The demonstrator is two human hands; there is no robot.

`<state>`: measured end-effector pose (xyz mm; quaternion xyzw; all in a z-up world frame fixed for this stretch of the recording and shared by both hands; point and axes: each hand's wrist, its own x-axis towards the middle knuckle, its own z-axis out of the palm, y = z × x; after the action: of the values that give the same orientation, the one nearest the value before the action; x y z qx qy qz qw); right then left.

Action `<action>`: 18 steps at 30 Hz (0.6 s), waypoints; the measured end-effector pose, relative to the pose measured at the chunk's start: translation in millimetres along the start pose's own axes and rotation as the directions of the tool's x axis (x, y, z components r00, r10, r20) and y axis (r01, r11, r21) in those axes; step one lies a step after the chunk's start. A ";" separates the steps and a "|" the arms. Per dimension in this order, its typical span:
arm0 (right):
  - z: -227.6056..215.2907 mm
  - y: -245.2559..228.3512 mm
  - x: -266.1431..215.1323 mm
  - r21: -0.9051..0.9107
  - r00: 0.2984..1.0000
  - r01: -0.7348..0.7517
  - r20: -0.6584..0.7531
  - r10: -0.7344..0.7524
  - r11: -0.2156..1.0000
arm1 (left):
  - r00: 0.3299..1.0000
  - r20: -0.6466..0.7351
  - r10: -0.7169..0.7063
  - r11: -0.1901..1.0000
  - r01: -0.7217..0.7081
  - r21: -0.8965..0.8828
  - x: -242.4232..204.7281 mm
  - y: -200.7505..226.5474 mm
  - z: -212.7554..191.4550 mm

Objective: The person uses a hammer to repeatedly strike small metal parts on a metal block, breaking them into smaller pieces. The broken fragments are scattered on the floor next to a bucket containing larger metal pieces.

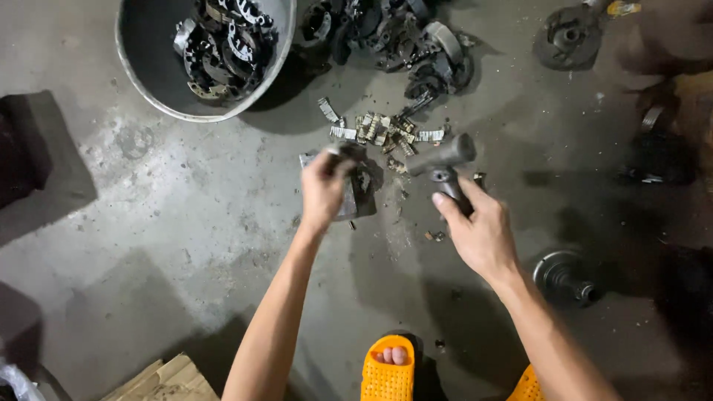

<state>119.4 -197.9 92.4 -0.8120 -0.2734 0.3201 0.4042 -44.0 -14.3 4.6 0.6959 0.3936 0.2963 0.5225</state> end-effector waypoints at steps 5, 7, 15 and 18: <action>6.1 7.1 3.7 0.042 0.999 -0.042 0.010 0.041 0.998 | 0.998 -0.016 0.061 0.998 -0.061 -0.013 2.3 1.5 0.2; 10.0 -0.2 4.5 0.055 0.997 -0.068 0.029 0.066 0.996 | 0.990 0.081 0.117 0.982 -0.128 0.141 6.6 -5.1 3.6; 10.9 -18.5 3.7 0.239 0.996 -0.038 0.086 0.018 0.970 | 0.935 0.328 0.134 0.959 -0.205 0.195 15.5 -18.8 14.0; 10.1 -20.6 4.0 0.272 0.997 -0.025 0.073 0.005 0.962 | 0.900 0.417 0.129 0.944 -0.240 0.226 17.9 -8.2 14.2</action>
<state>110.7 -179.4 103.6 -0.7387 -0.2348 0.3865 0.4998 -25.0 -4.8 -7.1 0.8406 0.2480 0.1408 0.4604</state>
